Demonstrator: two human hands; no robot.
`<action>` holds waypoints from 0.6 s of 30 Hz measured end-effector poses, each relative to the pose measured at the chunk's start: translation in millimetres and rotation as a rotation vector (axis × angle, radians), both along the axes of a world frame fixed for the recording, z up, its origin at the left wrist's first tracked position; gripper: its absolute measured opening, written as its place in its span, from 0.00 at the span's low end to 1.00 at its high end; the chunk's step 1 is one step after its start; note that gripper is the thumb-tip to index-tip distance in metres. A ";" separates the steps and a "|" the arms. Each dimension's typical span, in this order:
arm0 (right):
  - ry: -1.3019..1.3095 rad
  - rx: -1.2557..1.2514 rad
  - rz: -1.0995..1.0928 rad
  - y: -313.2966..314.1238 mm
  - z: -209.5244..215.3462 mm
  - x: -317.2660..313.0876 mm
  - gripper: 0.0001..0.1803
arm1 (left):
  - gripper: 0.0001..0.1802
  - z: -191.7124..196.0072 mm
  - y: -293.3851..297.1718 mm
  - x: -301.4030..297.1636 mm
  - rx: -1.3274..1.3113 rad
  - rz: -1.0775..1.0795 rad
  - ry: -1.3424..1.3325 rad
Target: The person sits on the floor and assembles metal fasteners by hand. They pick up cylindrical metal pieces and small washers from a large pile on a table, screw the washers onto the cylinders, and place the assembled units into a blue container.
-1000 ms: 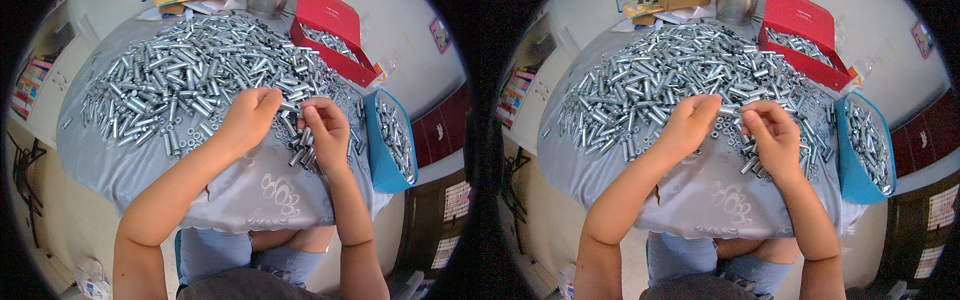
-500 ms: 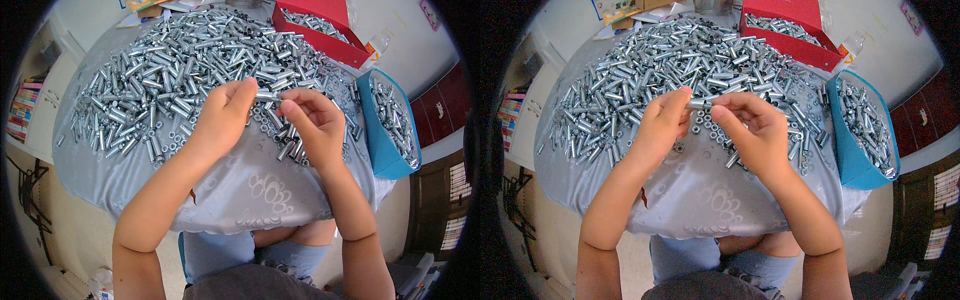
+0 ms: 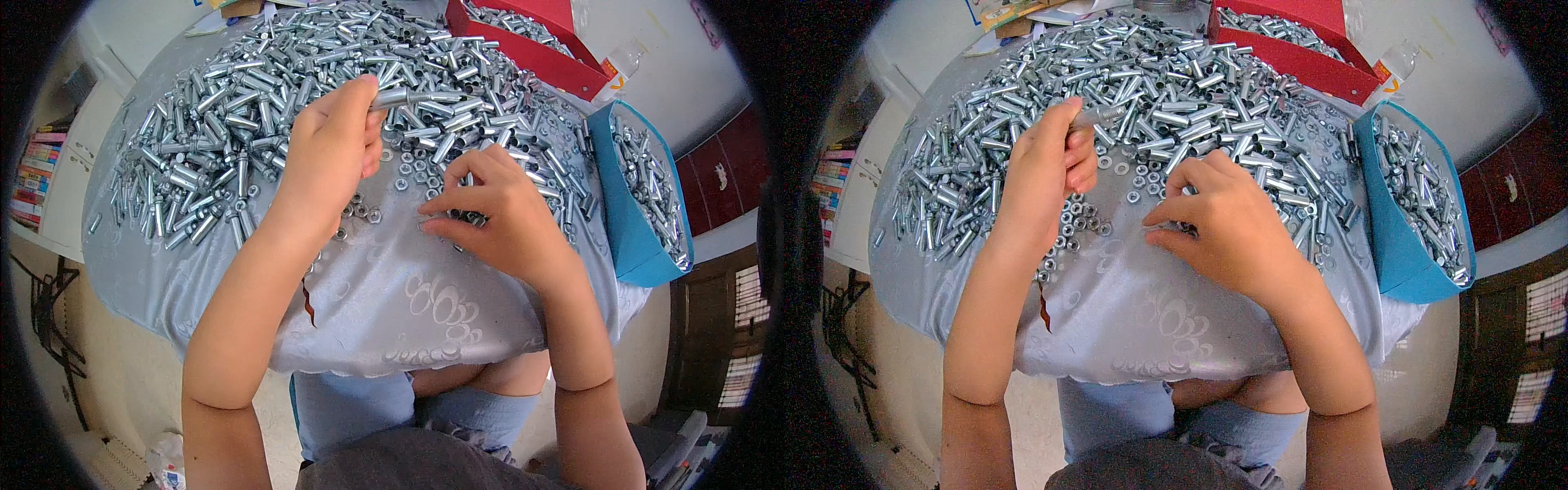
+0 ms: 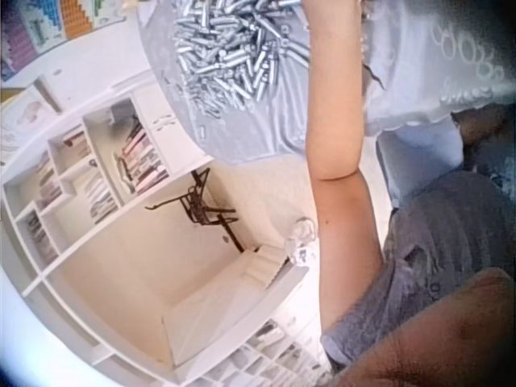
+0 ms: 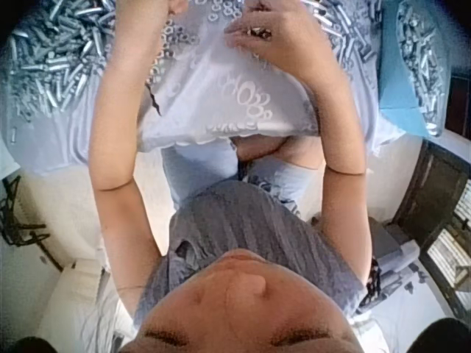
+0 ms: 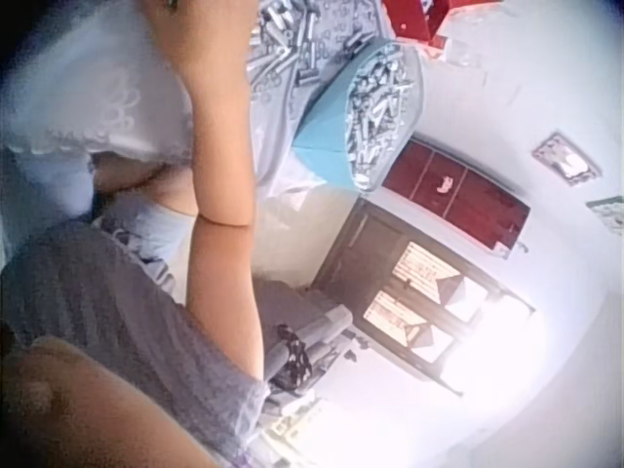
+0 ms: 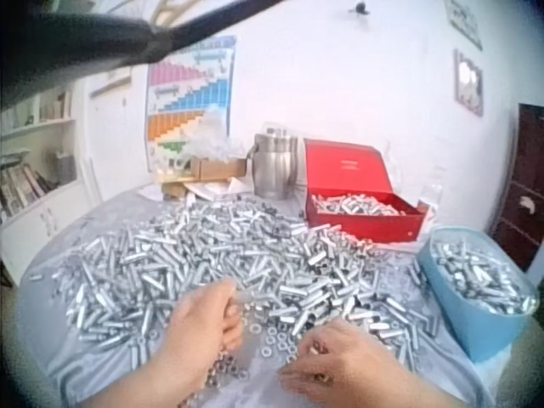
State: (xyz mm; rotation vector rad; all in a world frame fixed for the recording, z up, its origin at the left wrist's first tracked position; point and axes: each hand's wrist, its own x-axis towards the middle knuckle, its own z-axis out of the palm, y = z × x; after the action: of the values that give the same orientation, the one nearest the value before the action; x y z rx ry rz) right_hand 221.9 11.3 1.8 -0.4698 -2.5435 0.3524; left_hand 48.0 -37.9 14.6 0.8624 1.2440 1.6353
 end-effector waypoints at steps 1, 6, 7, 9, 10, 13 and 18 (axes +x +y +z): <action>-0.024 -0.010 0.012 0.5 -2.7 0.8 0.07 | 0.21 0.1 -0.1 1.4 0.000 0.005 0.017; -0.050 -0.045 0.097 5.1 -8.1 0.5 0.07 | 0.20 -4.7 -1.1 5.1 -0.025 -0.058 0.056; -0.040 -0.044 0.091 5.1 -7.9 0.1 0.06 | 0.20 -4.7 -0.9 6.2 -0.017 -0.071 0.057; -0.024 -0.045 0.079 4.7 -8.2 -0.9 0.06 | 0.20 -7.2 -0.8 7.3 -0.004 -0.095 0.055; -0.007 -0.057 0.071 5.0 -8.1 -1.1 0.05 | 0.20 -9.5 -0.3 6.8 -0.005 -0.102 0.061; 0.030 -0.085 0.067 5.8 -6.9 -0.8 0.05 | 0.20 -12.6 1.4 6.2 -0.003 -0.112 0.076; -0.061 -0.040 0.142 6.7 -7.1 2.2 0.05 | 0.20 -11.3 1.3 5.9 -0.006 -0.086 0.096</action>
State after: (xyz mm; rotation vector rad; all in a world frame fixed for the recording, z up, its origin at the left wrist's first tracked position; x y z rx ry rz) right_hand 224.1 17.9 -5.3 -0.3194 -2.6408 0.4477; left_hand 53.9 -36.6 3.3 0.9868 1.2592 1.5363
